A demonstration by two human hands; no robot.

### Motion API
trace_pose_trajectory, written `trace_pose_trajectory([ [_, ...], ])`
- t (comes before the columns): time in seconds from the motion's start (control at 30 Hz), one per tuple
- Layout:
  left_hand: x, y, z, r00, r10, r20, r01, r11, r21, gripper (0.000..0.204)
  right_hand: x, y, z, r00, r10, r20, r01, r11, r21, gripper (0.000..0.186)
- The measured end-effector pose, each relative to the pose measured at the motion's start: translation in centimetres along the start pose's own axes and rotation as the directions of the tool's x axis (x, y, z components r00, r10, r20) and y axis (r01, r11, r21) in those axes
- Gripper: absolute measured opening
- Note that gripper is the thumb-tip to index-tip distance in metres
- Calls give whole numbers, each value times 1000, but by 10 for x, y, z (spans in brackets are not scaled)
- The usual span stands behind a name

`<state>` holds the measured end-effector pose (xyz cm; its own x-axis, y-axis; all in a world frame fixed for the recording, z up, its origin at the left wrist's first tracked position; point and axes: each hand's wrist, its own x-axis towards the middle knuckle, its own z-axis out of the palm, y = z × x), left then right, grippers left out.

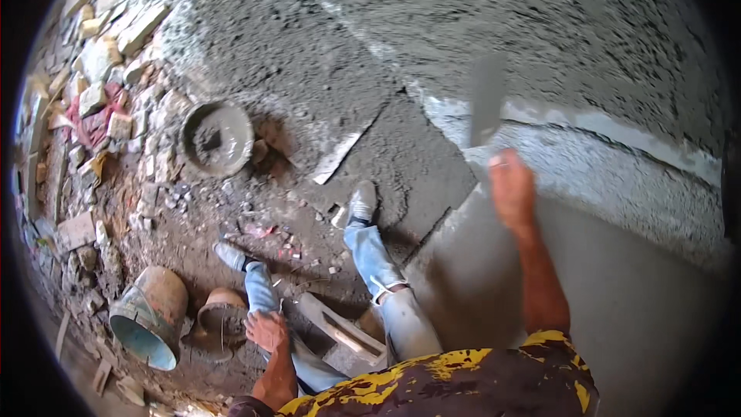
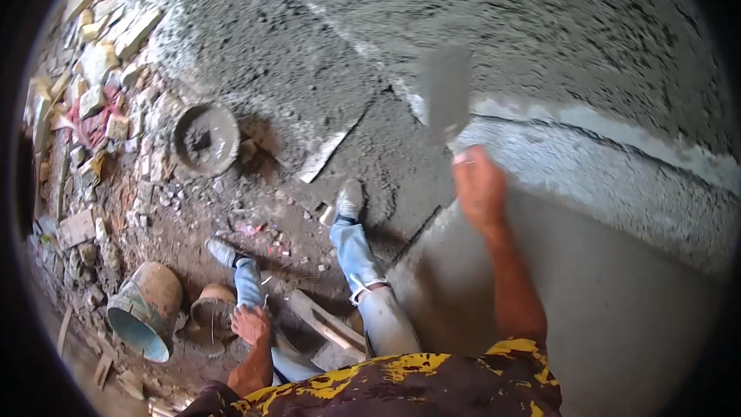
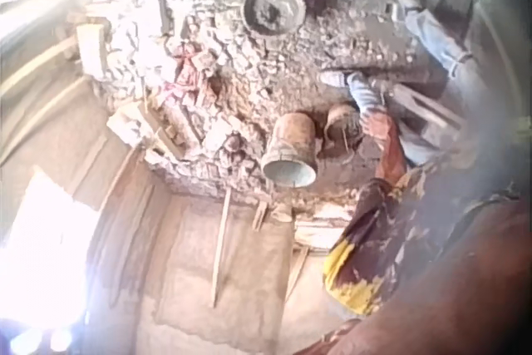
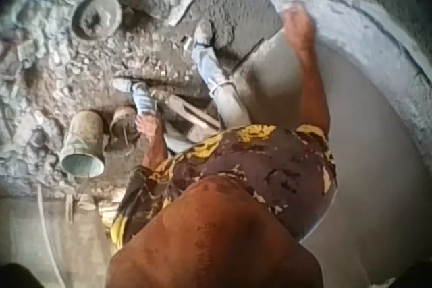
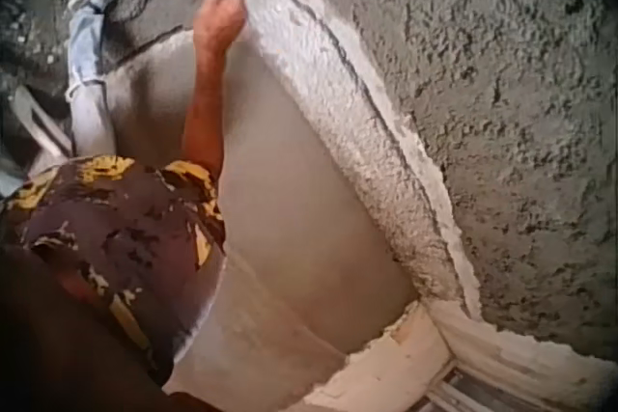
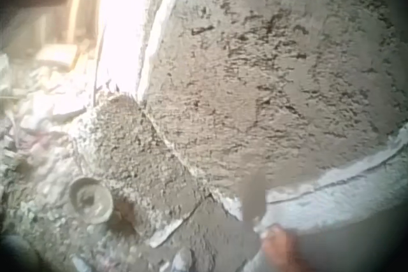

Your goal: The person scoops water from a bucket using a cup, pours it into a container of mortar, and mixes it with a trowel. They then scoop the mortar from the container and apply it onto the wall with the trowel.

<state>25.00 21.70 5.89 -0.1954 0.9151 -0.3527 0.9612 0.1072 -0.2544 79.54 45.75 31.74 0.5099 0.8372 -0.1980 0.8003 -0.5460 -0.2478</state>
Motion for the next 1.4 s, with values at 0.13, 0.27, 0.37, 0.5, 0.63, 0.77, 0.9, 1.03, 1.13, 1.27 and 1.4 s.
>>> trace_pose_trajectory([
  [0.13,25,1,-65,925,-79,371,97,995,-30,52,-7,-83,159,893,-288,346,291,956,45,21],
  [0.27,28,-23,-65,941,-42,334,103,981,-167,53,27,-193,320,728,-527,438,617,783,-84,17],
  [0.37,34,-46,-59,921,-65,384,155,966,-207,56,68,-255,442,732,-611,301,671,723,-163,18],
  [0.5,47,-64,-64,920,-93,380,194,952,-237,52,67,-294,540,762,-548,345,639,720,-270,22],
  [0.63,56,-85,-63,898,-109,426,237,936,-261,52,29,-269,544,727,-430,535,407,898,169,32],
  [0.77,61,-81,-58,907,-98,410,227,933,-280,50,22,-240,510,728,-473,496,369,880,299,32],
  [0.9,71,-68,-64,934,-70,351,182,937,-299,49,22,-266,472,818,-351,456,352,932,86,24],
  [1.03,38,-80,-38,958,-118,260,181,956,-232,50,-26,-334,435,691,-560,457,531,822,204,25],
  [1.13,47,-57,-58,914,-154,374,258,935,-244,52,-43,-391,334,366,-785,500,575,613,542,27],
  [1.27,47,-23,-65,914,-197,354,284,935,-214,52,-58,-391,281,110,-969,220,388,246,888,35],
  [1.4,32,-2,-68,905,-225,361,302,937,-174,50,48,-356,194,-239,-640,731,129,725,677,40],
])
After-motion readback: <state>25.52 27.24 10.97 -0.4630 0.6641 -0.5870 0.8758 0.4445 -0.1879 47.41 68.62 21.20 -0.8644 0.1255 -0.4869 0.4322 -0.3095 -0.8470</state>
